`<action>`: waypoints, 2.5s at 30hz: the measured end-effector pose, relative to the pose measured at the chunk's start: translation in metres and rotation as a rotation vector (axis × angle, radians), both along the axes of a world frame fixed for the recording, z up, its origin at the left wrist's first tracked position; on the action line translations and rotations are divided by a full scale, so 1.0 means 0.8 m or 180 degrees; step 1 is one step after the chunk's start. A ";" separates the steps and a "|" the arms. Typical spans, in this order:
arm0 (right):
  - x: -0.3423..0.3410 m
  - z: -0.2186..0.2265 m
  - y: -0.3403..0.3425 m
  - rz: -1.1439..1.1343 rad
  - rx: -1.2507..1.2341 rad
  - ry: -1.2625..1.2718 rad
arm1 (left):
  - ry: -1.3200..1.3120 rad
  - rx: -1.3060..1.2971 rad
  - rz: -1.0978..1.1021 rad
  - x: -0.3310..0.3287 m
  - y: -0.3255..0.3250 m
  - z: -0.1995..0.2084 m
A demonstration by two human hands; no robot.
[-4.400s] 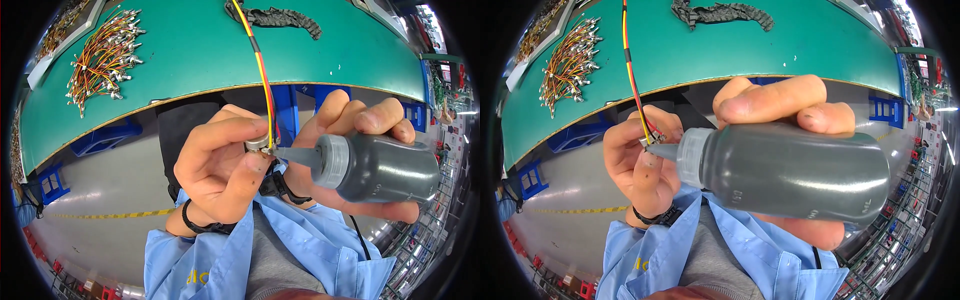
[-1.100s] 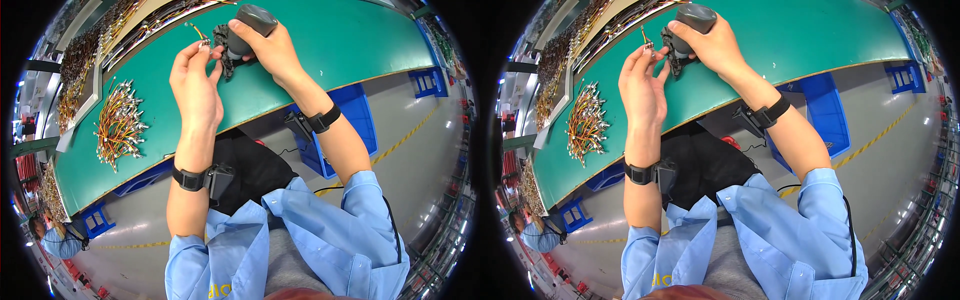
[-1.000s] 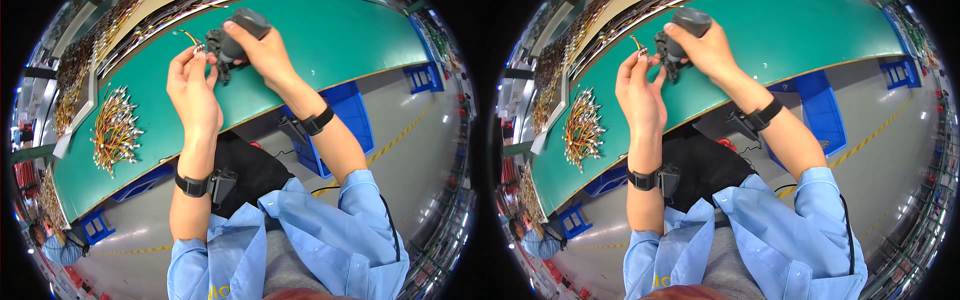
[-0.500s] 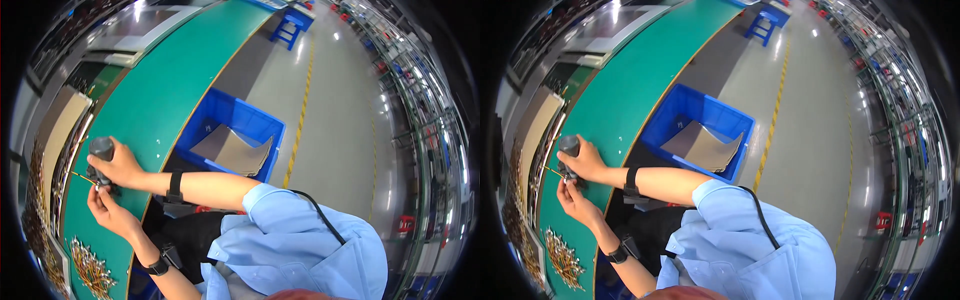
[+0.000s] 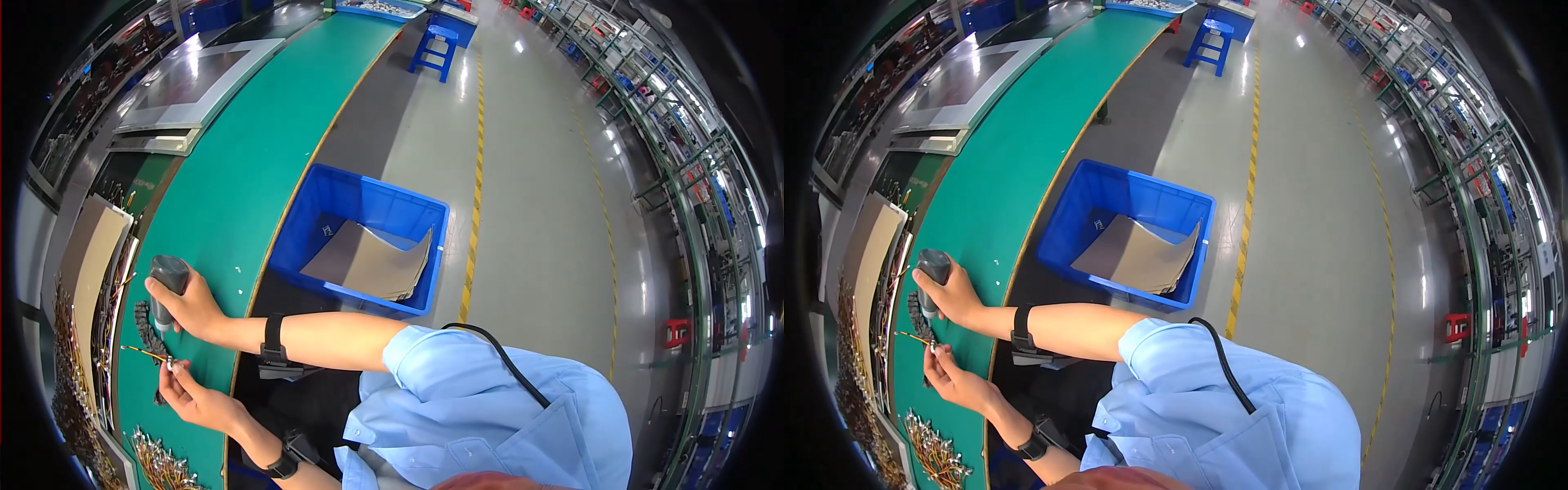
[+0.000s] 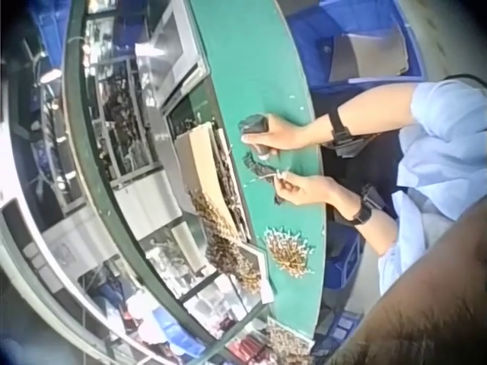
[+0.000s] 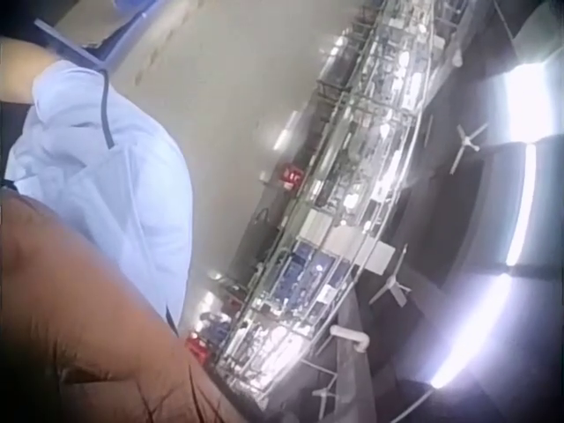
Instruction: Applying liquid from a bottle to small electronic components at a factory workbench.
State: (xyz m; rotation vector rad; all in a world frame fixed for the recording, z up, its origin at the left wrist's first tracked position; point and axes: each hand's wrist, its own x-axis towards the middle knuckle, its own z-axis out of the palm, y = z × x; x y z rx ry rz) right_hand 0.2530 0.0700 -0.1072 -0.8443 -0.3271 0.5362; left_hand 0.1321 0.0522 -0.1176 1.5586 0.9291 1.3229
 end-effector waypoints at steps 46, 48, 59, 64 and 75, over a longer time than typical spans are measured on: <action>0.016 -0.028 0.017 0.0721 0.0374 0.0705 | -0.0834 -0.0088 -0.0228 -0.076 0.103 0.016; 0.014 -0.024 0.015 0.0659 0.0411 0.0816 | -0.0815 -0.0093 -0.0272 -0.081 0.101 0.021; 0.014 -0.012 -0.019 0.0919 0.0769 0.2167 | -0.0559 -0.0213 -0.0568 -0.097 0.087 0.020; 0.001 0.003 -0.027 0.1037 0.0989 0.2780 | -0.0484 -0.0237 -0.0595 -0.093 0.086 0.021; -0.020 -0.007 -0.029 0.1149 0.1231 0.3214 | -0.0471 -0.0266 -0.0652 -0.091 0.082 0.015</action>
